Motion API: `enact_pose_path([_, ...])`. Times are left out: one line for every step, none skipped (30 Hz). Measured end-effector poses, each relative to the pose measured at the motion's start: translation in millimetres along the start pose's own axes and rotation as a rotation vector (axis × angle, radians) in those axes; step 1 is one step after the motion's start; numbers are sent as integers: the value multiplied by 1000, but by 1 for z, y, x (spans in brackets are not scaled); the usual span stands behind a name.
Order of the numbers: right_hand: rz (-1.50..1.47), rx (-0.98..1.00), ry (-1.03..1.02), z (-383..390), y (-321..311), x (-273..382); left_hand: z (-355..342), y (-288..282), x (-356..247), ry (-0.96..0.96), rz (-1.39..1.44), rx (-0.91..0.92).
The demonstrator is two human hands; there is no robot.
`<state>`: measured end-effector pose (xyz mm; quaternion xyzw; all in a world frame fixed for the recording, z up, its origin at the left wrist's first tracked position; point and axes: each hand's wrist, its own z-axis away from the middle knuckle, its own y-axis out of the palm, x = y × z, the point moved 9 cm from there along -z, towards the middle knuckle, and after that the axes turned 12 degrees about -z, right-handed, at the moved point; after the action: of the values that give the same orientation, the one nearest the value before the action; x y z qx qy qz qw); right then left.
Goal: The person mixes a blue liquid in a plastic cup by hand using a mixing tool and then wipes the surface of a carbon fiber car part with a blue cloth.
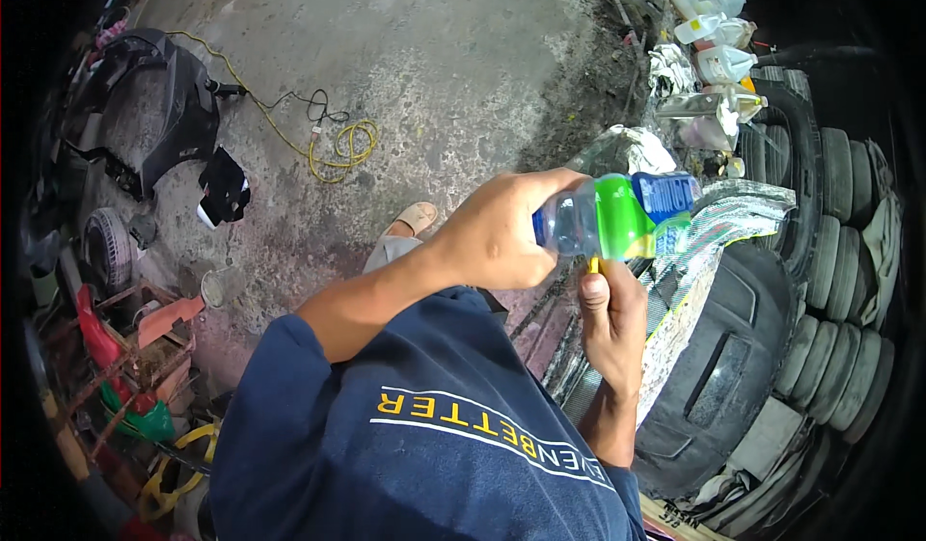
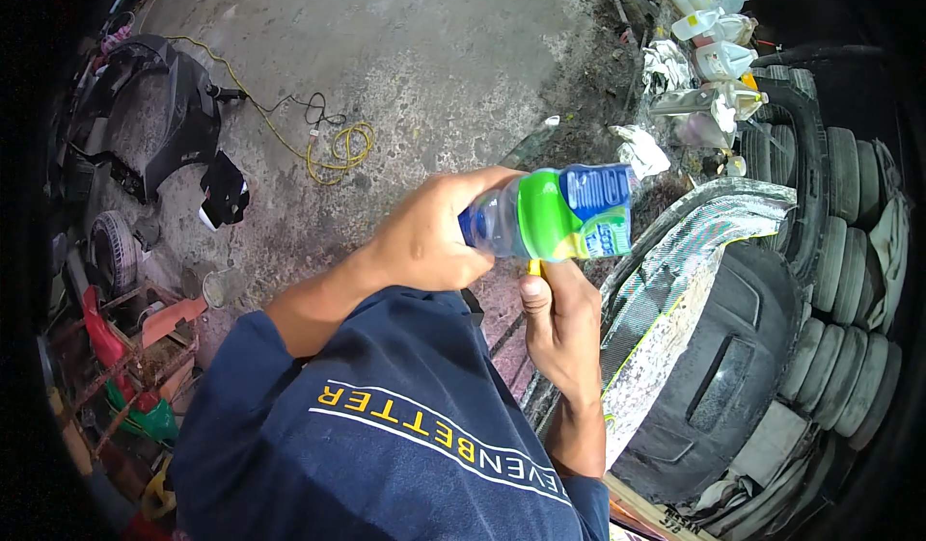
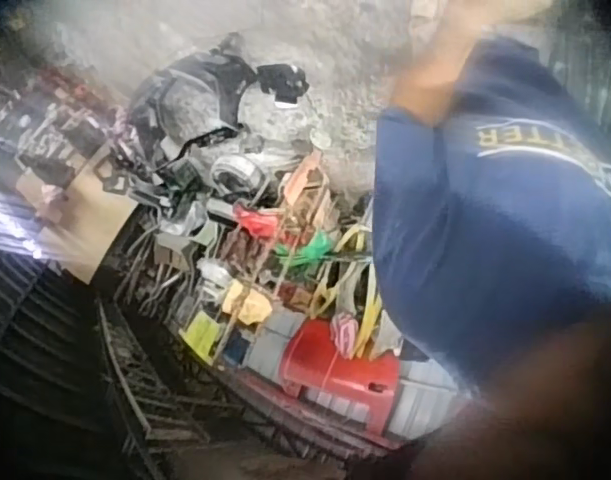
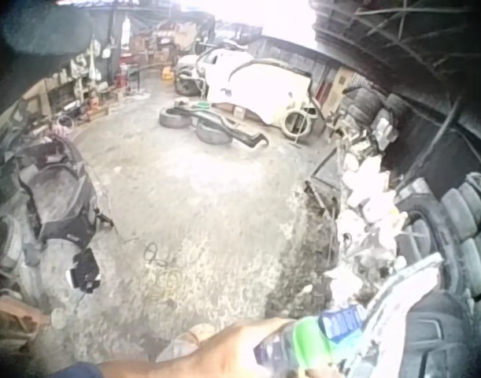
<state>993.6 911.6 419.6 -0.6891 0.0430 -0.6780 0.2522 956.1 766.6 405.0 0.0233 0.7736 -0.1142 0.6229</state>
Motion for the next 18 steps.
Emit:
enact_pose_path([83, 11, -47, 1, 0, 5, 2, -6, -7, 73, -11, -75])
enact_pose_path([136, 3, -188, -2, 0, 17, 2, -4, -8, 42, -58, -5])
enact_pose_path([96, 144, -42, -1, 0, 5, 3, -7, -11, 33, -55, -10])
enact_pose_path([122, 156, -55, 0, -2, 6, 3, -5, -11, -6, -35, 62])
enact_pose_path([148, 168, -68, 0, -1, 7, 5, -1, -8, -45, -14, 134])
enact_pose_path([149, 175, -71, 0, 1, 5, 5, -1, -10, -16, 16, 145])
enact_pose_path([154, 132, -136, -1, 0, 8, 7, -1, -8, -18, 15, 137])
enact_pose_path([159, 89, -201, -2, -2, 12, 8, 1, -6, -14, 23, 140])
enact_pose_path([157, 98, -206, -2, -1, 13, 9, 1, -3, -11, 28, 142])
enact_pose_path([179, 126, -144, -1, 0, 8, 10, 1, -2, -13, 24, 133])
enact_pose_path([202, 154, -81, -2, 1, 2, 12, 4, -2, -11, 75, 150])
enact_pose_path([201, 157, -82, -3, 3, 3, 13, 7, -2, -7, 128, 172])
enact_pose_path([232, 136, -133, -4, 4, 8, 13, 9, -1, -9, 128, 170])
enact_pose_path([262, 114, -184, -6, 4, 13, 13, 10, 2, -32, 154, 146])
enact_pose_path([262, 117, -188, -9, 4, 15, 11, 9, 3, -52, 180, 120])
enact_pose_path([316, 105, -217, -13, 2, 19, 10, 11, 6, -144, 193, 198])
enact_pose_path([370, 92, -246, -16, 1, 21, 9, 10, 4, -143, 193, 195])
enact_pose_path([360, 131, -267, -19, 1, 22, 9, 7, 3, -159, 285, 169])
